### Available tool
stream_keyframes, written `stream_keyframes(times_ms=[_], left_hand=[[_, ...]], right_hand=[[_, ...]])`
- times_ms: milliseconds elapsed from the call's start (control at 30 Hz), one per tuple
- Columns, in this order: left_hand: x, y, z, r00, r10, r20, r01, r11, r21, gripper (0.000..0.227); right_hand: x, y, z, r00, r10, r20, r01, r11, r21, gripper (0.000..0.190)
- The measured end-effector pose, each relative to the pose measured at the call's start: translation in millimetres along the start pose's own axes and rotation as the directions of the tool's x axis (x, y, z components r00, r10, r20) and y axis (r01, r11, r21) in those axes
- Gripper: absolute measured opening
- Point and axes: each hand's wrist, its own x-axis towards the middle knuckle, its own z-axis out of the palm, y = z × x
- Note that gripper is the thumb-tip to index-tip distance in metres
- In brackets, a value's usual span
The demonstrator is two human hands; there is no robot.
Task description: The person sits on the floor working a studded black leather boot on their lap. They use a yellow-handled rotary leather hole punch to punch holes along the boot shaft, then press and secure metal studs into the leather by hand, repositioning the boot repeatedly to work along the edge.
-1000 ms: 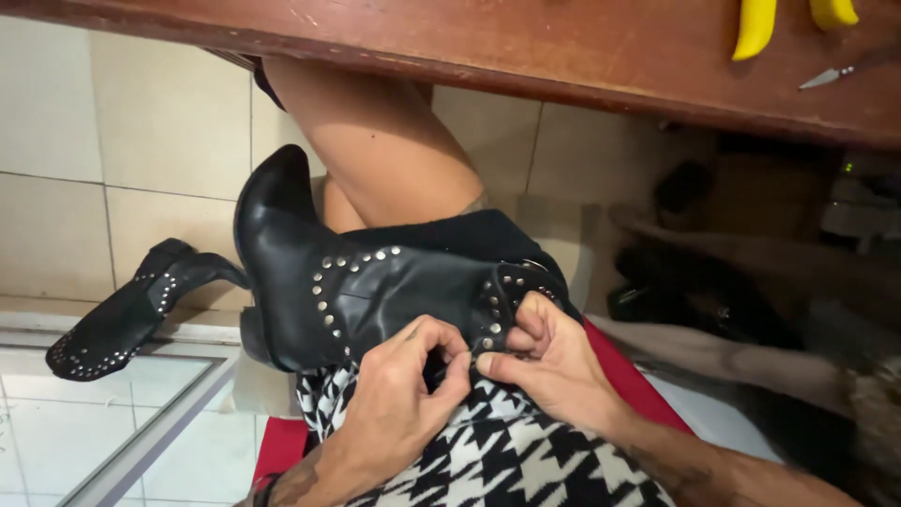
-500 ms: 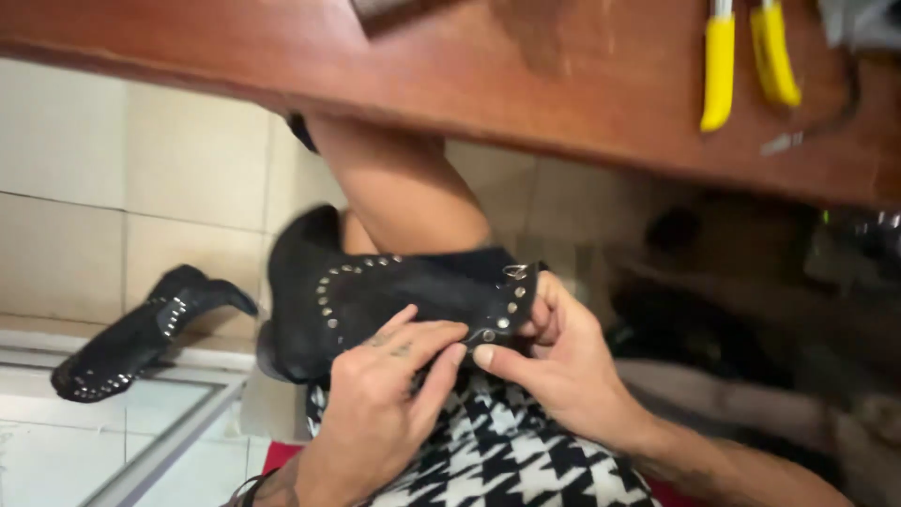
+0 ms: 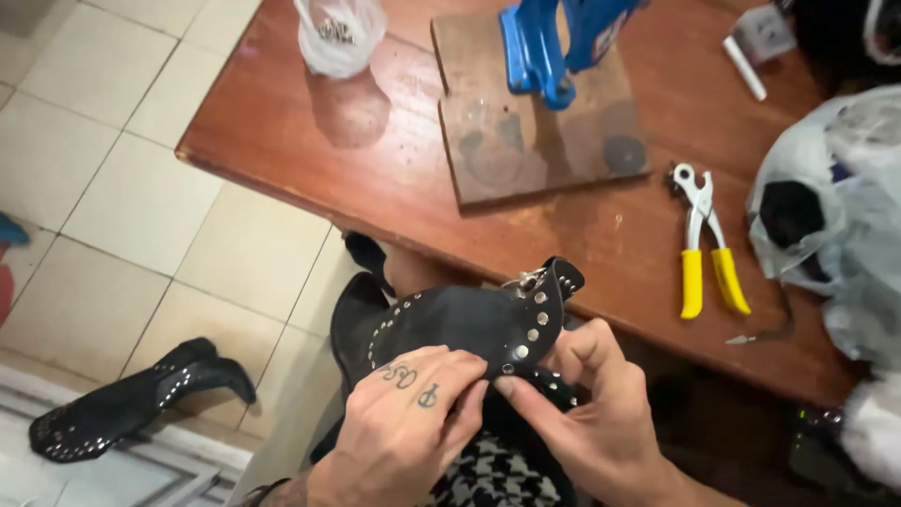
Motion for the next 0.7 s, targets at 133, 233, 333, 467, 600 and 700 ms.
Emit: stream_keyframes(times_ms=[133, 233, 333, 467, 600, 700], left_hand=[[10, -8, -3, 0.999, -0.031, -0.014, 0.029, 0.992, -0.123, 0.025], [19, -20, -3, 1.000, 0.012, 0.020, -0.006, 0.967, -0.256, 0.023], [30, -24, -4, 0.996, 0.033, 0.078, -0.006, 0.947, -0.322, 0.024], [38, -29, -5, 0.990, 0.065, 0.124, -0.014, 0.929, -0.371, 0.024], [38, -33, -5, 0.965, 0.158, 0.208, -0.054, 0.901, -0.430, 0.023], [34, -35, -1, 0.961, 0.198, 0.191, -0.085, 0.875, -0.477, 0.022]], right_hand=[[5, -4, -4, 0.983, -0.186, -0.004, 0.178, 0.948, -0.264, 0.048], [11, -12, -4, 0.968, -0.244, -0.052, 0.208, 0.905, -0.370, 0.044], [16, -27, -9, 0.980, -0.196, -0.042, 0.163, 0.901, -0.401, 0.045], [23, -44, -11, 0.985, -0.169, -0.038, 0.146, 0.929, -0.339, 0.042], [27, -52, -18, 0.987, -0.160, 0.029, 0.160, 0.921, -0.356, 0.050], [30, -64, -20, 0.958, -0.218, 0.185, 0.277, 0.869, -0.411, 0.052]])
